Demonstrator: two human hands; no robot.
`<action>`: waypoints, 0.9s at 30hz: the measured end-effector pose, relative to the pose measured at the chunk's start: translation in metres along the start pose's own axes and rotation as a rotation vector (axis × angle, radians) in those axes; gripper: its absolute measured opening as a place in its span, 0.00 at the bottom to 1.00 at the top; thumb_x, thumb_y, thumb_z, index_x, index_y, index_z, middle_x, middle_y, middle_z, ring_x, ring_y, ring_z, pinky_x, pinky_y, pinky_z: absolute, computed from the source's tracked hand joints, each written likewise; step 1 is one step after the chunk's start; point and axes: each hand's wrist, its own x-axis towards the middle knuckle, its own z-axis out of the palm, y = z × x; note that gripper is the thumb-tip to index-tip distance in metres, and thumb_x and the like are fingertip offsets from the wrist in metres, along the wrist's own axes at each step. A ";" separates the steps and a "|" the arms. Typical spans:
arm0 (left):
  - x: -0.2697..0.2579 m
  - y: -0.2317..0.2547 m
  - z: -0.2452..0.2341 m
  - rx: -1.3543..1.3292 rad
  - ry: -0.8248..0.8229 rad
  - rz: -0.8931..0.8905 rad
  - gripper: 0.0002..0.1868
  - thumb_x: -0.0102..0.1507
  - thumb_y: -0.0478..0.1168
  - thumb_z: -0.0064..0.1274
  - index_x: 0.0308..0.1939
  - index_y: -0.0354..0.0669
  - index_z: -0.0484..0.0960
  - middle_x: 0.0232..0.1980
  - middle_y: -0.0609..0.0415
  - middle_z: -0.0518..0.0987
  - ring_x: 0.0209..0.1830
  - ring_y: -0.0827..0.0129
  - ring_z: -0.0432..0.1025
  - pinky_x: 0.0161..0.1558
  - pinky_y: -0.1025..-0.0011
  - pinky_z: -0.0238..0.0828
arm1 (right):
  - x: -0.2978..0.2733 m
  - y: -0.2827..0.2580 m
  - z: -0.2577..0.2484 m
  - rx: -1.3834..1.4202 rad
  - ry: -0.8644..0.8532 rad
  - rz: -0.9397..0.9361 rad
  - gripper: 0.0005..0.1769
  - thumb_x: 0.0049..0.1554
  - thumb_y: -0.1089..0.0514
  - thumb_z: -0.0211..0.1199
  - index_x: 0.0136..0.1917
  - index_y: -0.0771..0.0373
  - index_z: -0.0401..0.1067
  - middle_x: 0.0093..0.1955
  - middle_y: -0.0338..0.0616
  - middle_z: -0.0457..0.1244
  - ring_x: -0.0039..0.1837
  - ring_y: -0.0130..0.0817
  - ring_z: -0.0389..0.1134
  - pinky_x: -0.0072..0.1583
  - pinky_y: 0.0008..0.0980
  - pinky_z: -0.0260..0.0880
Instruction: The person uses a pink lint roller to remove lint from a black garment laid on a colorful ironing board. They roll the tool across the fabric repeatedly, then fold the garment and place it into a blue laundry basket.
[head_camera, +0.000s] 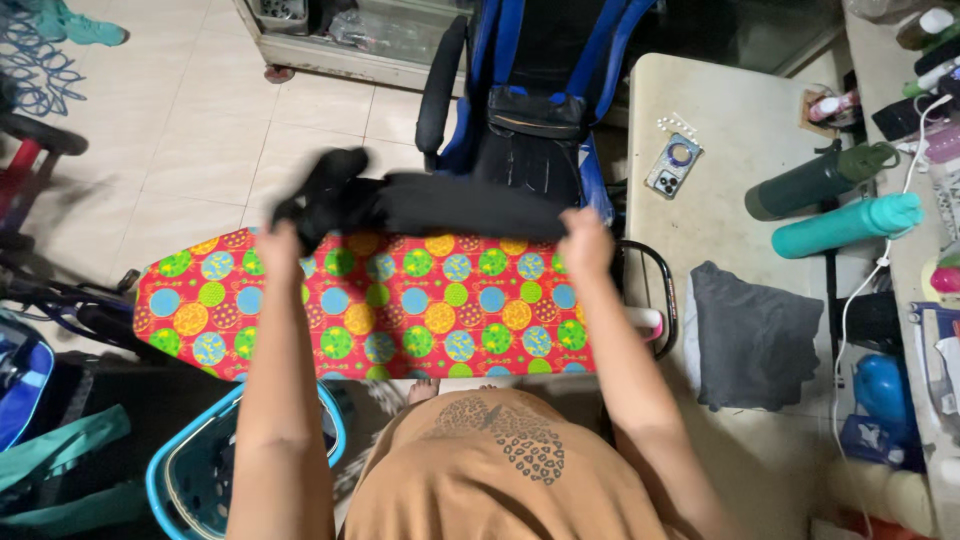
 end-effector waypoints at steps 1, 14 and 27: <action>0.006 0.017 -0.007 -0.404 -0.022 -0.127 0.25 0.66 0.50 0.51 0.63 0.42 0.73 0.54 0.42 0.80 0.53 0.51 0.78 0.55 0.56 0.76 | 0.015 0.000 -0.011 0.028 0.086 0.007 0.23 0.40 0.70 0.65 0.50 0.57 0.78 0.48 0.50 0.64 0.52 0.53 0.68 0.53 0.48 0.70; -0.109 0.028 -0.119 0.579 -0.699 -0.130 0.56 0.49 0.63 0.71 0.70 0.31 0.68 0.66 0.37 0.76 0.67 0.51 0.70 0.66 0.60 0.65 | -0.072 0.006 -0.066 -0.060 -0.645 -0.354 0.28 0.35 0.75 0.64 0.51 0.62 0.79 0.57 0.46 0.70 0.62 0.48 0.68 0.64 0.43 0.67; -0.191 -0.076 -0.144 1.236 -1.367 -0.193 0.41 0.56 0.69 0.57 0.65 0.51 0.81 0.70 0.49 0.75 0.71 0.57 0.68 0.70 0.64 0.64 | -0.175 0.059 -0.014 -0.040 -1.332 -0.017 0.28 0.46 0.70 0.60 0.59 0.56 0.79 0.60 0.52 0.69 0.63 0.46 0.70 0.64 0.36 0.69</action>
